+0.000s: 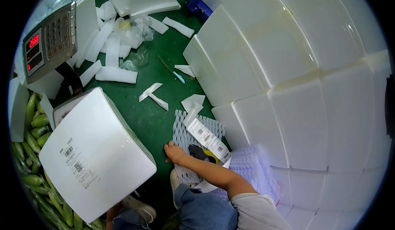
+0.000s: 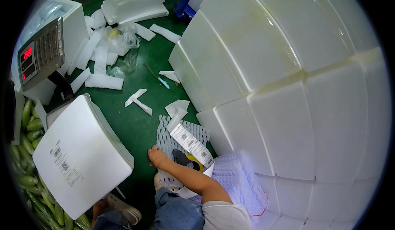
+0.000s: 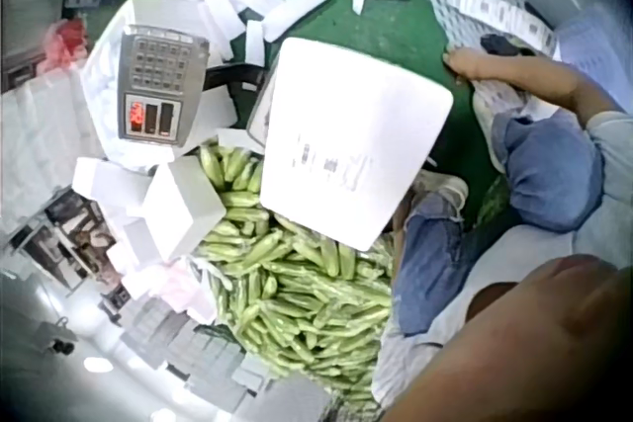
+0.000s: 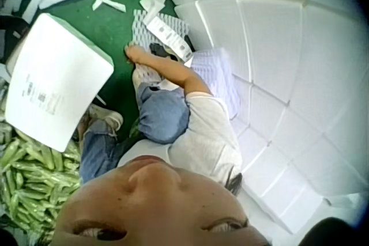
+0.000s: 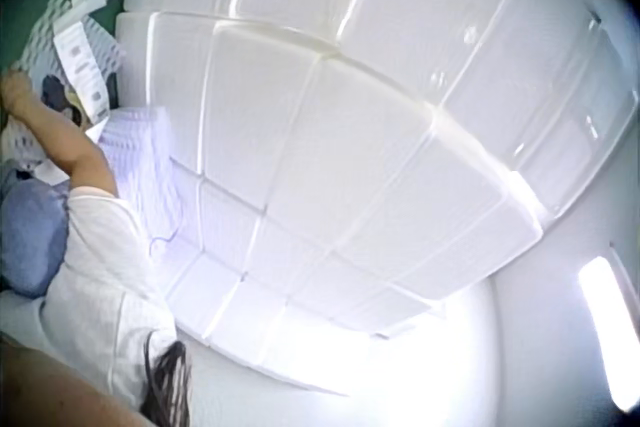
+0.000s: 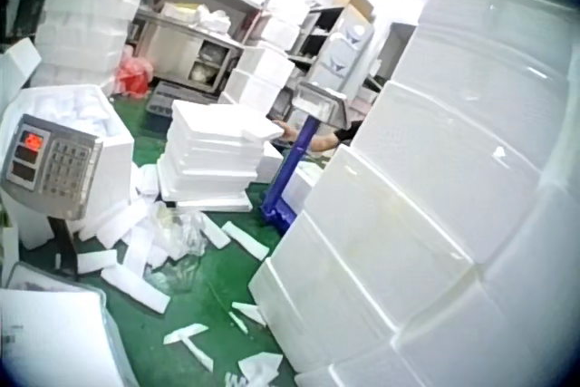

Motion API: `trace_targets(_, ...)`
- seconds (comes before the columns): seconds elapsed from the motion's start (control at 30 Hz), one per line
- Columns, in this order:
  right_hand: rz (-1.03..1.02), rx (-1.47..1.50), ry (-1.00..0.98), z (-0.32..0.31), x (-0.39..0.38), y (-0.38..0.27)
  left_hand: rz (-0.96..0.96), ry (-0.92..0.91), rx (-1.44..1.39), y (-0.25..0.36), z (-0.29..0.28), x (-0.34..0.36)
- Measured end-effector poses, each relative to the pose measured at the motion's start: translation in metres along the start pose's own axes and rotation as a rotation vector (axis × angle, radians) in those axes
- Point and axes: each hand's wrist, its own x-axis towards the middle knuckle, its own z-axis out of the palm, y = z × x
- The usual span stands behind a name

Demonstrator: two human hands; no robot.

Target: The person places protective mesh sleeves onto individual ears of corn and arranges them into a white foam box. They then add a cold pack, close the box, secure it with tape, and apply a label.

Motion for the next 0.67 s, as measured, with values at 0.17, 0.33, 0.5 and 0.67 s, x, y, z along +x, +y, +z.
trace_targets(0.17,0.018,-0.012,0.002,0.007,-0.003,0.01,-0.259,-0.295,-0.043,0.062,-0.028,0.022)
trace_targets(0.33,-0.008,0.032,0.059,0.006,0.001,0.006,-0.451,-0.166,-0.552,0.094,-0.039,0.025)
trace_targets(0.5,-0.044,0.021,0.091,0.009,-0.001,0.011,-0.063,-0.196,0.051,0.068,-0.031,0.02)
trace_targets(0.67,-0.029,0.046,0.08,0.004,-0.005,0.012,-0.39,-0.124,-0.628,0.021,0.001,-0.004)
